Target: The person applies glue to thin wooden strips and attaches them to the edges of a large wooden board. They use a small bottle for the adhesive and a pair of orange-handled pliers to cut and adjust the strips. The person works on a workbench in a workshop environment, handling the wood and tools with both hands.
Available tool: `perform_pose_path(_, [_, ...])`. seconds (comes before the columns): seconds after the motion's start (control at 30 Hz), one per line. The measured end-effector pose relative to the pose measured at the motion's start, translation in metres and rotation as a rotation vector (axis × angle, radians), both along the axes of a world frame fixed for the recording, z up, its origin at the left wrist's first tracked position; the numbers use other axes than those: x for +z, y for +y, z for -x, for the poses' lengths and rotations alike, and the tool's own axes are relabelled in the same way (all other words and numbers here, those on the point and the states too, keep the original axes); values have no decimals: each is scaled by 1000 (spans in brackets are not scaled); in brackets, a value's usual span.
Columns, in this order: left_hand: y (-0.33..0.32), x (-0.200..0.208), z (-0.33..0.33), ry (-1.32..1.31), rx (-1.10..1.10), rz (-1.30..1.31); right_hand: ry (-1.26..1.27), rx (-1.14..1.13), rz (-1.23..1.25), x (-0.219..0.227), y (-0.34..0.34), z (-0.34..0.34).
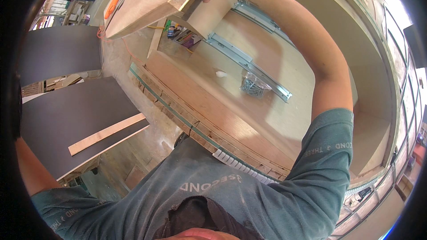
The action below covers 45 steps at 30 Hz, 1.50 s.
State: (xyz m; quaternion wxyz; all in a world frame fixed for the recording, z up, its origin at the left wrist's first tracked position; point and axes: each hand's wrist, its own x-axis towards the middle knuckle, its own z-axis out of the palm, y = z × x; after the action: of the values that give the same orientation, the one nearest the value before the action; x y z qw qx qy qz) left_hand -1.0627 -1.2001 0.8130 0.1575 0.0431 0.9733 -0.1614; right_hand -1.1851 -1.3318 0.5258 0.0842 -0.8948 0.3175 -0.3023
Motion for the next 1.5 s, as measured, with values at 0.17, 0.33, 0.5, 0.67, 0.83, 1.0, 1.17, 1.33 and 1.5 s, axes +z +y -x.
perform_pose_path(0.17, [0,0,1,-8,-5,3,-22,-4,-11,0,2,-1])
perform_pose_path(0.33, [-3,-1,1,-11,-14,5,-34,-13,-16,-1,2,0])
perform_pose_path(0.5, [0,0,4,-23,-17,16,-59,-13,-14,0,4,-5])
perform_pose_path(0.67, [-5,-3,10,-26,-38,16,-81,-33,-19,-3,4,0])
perform_pose_path(0.83, [-8,-7,19,-50,-71,29,-136,-48,-19,-3,13,6])
perform_pose_path(1.0, [-16,-35,9,-39,-38,-21,-258,52,-115,-6,69,27])
perform_pose_path(1.17, [-11,-83,17,68,-5,-31,-233,-43,-818,31,163,78])
perform_pose_path(1.33, [-1,-120,35,-53,2,64,-524,-127,-1215,35,219,106])
perform_pose_path(1.5, [8,-154,32,-173,62,80,-668,-116,-1398,35,236,95])
